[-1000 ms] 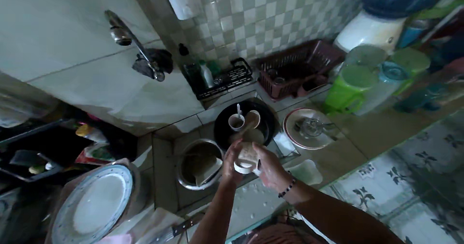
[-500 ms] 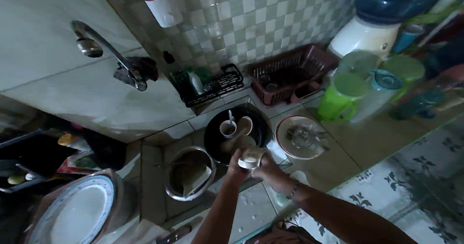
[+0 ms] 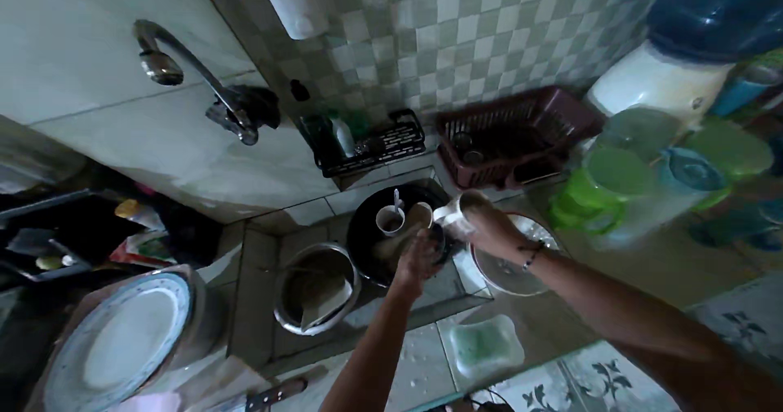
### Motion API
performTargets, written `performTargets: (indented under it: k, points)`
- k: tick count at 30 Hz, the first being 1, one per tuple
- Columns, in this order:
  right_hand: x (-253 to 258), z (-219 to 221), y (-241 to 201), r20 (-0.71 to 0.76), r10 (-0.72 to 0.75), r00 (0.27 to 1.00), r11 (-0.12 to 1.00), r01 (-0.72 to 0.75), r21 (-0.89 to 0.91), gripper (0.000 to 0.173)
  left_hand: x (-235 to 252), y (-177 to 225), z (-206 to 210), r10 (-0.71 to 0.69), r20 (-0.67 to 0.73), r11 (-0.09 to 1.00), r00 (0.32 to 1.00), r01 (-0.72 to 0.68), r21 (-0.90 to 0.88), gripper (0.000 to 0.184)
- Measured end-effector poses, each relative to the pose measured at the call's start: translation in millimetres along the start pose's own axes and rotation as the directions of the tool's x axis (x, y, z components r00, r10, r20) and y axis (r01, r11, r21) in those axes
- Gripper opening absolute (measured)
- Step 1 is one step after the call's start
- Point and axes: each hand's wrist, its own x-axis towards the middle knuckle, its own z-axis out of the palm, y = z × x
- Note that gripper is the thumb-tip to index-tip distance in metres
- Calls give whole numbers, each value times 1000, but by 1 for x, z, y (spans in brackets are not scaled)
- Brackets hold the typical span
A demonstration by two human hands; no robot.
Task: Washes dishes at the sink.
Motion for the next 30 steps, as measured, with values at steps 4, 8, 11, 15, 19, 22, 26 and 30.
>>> performTargets:
  k: [4, 8, 11, 15, 19, 22, 26, 30]
  points:
    - [41, -10, 47, 10, -6, 1000, 975, 8, -220, 24, 27, -1, -42, 154, -147, 872, 977, -65, 484, 41]
    - [72, -2, 78, 117, 6, 993, 921, 40, -388, 25, 66, 15, -76, 243, -119, 583, 963, -47, 811, 39]
    - [85, 3, 88, 158, 35, 987, 907, 35, -420, 28, 93, 28, -87, 256, -65, 520, 964, -81, 850, 34]
    - [96, 6, 102, 172, 68, 983, 933, -1, -361, 29, 138, 32, -88, 234, -28, 564, 972, -112, 818, 46]
    - [100, 8, 94, 214, 169, 962, 928, -82, -365, 35, 187, 30, -81, 233, -98, 565, 967, -53, 824, 75]
    - [106, 13, 98, 229, 179, 957, 933, -92, -347, 36, 208, 25, -72, 260, -140, 530, 955, -20, 848, 73]
    - [107, 21, 102, 211, 174, 962, 946, -103, -308, 33, 208, 21, -59, 299, -161, 378, 941, 38, 925, 46]
    - [106, 27, 109, 207, 141, 968, 958, -80, -277, 31, 195, 20, -54, 301, 9, 138, 954, -52, 989, 32]
